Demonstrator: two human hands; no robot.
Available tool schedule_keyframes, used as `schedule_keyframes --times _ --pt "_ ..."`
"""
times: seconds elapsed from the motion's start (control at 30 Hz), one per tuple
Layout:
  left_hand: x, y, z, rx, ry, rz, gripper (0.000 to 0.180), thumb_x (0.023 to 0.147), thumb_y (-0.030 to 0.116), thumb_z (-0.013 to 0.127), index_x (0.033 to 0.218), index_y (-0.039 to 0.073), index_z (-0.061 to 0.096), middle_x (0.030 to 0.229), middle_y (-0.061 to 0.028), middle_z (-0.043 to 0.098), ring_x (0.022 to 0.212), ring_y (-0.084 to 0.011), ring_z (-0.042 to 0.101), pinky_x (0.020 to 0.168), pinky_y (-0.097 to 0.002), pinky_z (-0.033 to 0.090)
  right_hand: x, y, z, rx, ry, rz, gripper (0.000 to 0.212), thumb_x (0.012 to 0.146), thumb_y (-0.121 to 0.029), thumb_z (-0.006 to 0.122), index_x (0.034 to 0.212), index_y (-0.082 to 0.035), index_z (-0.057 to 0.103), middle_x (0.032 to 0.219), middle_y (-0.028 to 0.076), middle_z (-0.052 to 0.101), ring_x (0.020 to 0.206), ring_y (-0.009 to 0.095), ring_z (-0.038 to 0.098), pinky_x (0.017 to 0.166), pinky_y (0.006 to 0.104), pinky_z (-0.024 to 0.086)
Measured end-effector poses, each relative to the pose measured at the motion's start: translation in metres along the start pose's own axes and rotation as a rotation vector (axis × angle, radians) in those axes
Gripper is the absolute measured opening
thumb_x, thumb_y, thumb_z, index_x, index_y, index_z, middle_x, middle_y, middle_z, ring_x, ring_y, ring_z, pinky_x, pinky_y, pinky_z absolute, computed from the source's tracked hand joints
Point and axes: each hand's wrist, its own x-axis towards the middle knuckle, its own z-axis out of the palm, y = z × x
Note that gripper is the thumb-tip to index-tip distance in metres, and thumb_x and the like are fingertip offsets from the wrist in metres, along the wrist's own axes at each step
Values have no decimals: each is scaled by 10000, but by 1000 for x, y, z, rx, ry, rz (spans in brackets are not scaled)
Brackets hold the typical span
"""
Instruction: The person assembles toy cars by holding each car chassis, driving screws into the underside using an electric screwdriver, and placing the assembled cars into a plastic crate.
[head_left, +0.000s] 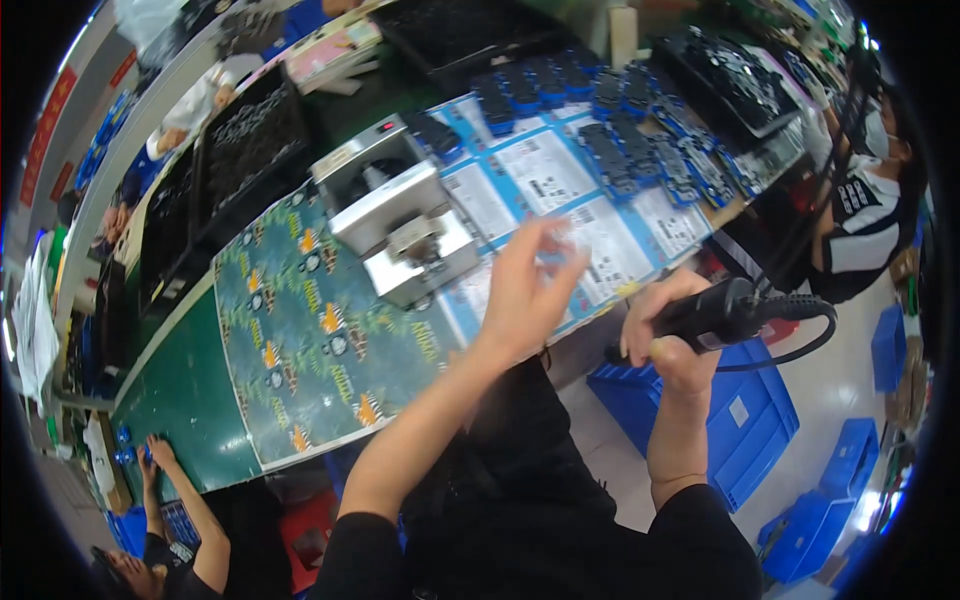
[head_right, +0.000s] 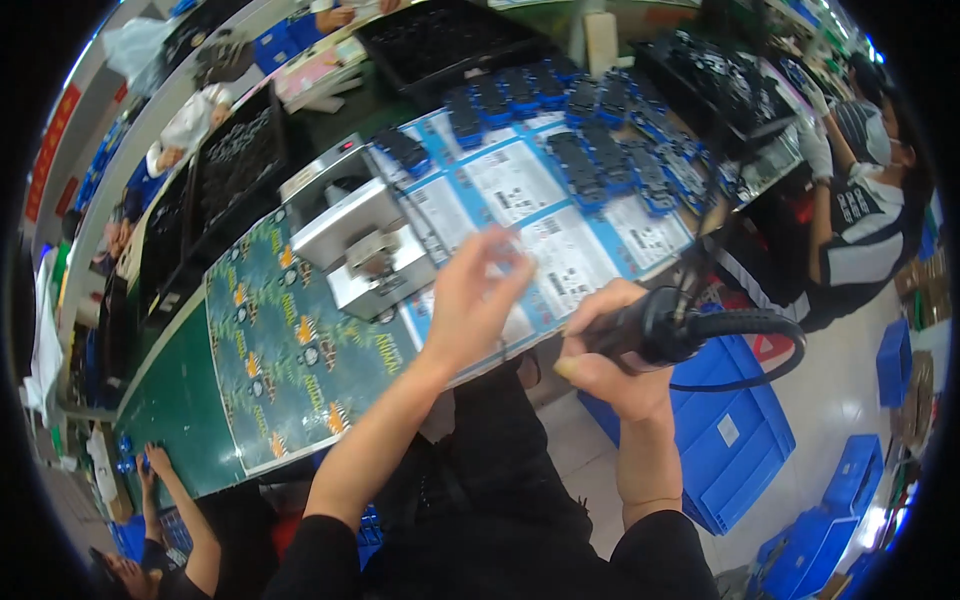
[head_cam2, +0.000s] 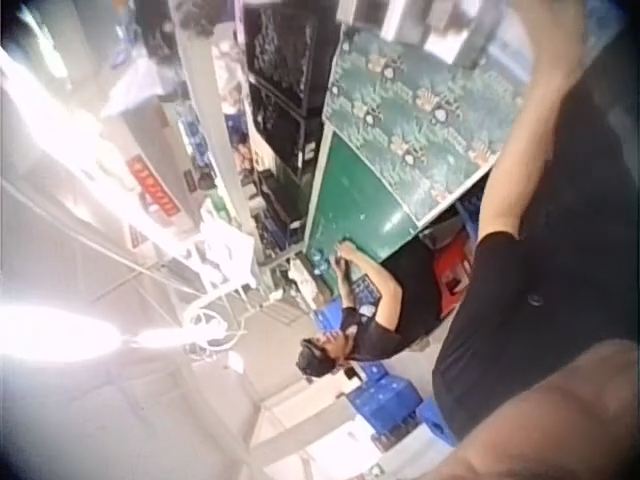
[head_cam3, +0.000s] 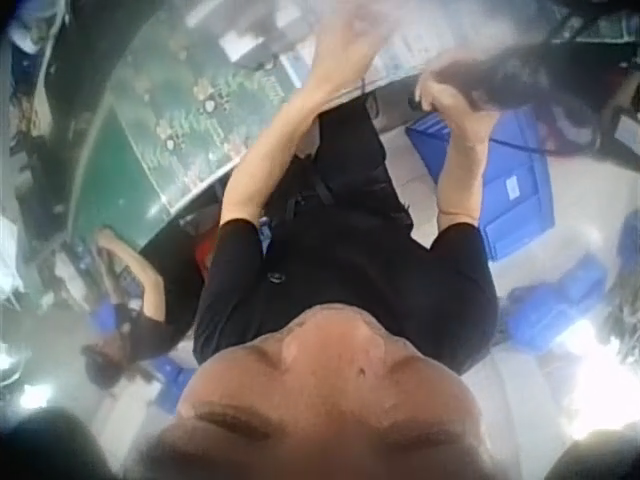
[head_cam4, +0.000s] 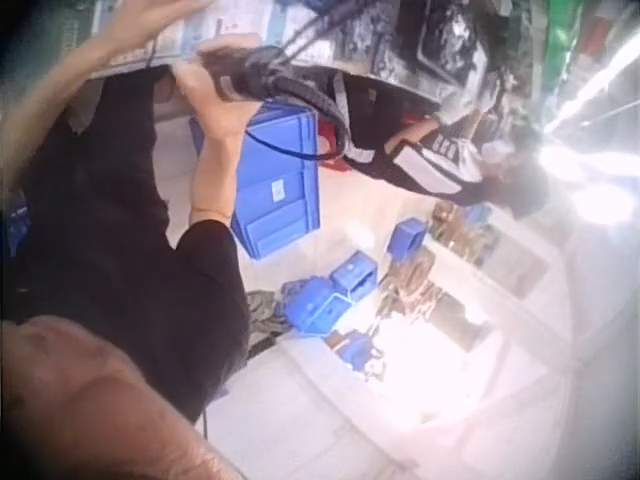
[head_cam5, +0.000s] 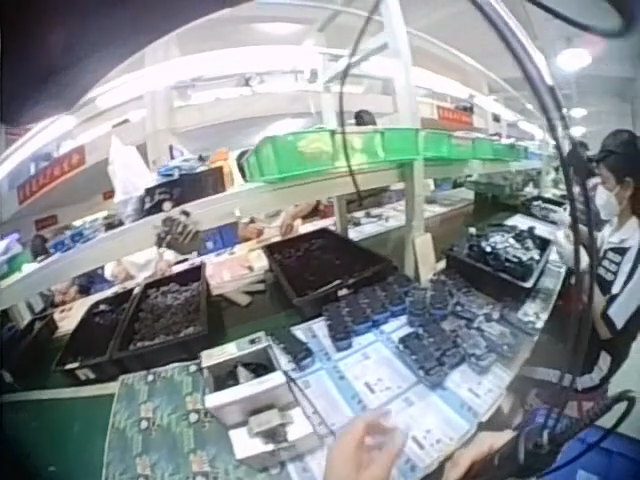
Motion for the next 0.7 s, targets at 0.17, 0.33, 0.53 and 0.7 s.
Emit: schedule_keyframes --times 0.17,0.33,0.53,0.7 --pt "150 -77 76 553 281 -100 681 780 364 778 1221 -100 545 1243 -265 587 1047 -286 643 892 -416 500 -12 -21 -22 -67 61 110 351 658 -72 877 896 -32 623 731 21 612 627 55 554 547 220 445" --pt "174 -64 52 127 -71 -371 366 728 237 864 887 -40 685 844 -111 705 629 -137 651 460 -284 464 -8 -20 -20 -292 1 -72 366 680 -219 897 852 -24 640 722 14 604 663 95 554 588 278 447" --pt "160 -73 70 -250 41 -401 390 701 38 852 1003 -21 612 932 -95 677 753 -190 657 685 -324 551 -15 -27 -12 -259 17 -24 314 721 -186 863 859 -21 634 792 16 611 733 96 564 653 269 454" --pt "59 16 23 -415 58 -180 321 783 52 796 1045 47 611 921 -33 658 809 -143 625 771 -290 503 -20 -38 11 -139 136 115 284 727 -44 827 931 -21 631 801 23 638 679 86 613 559 231 490"
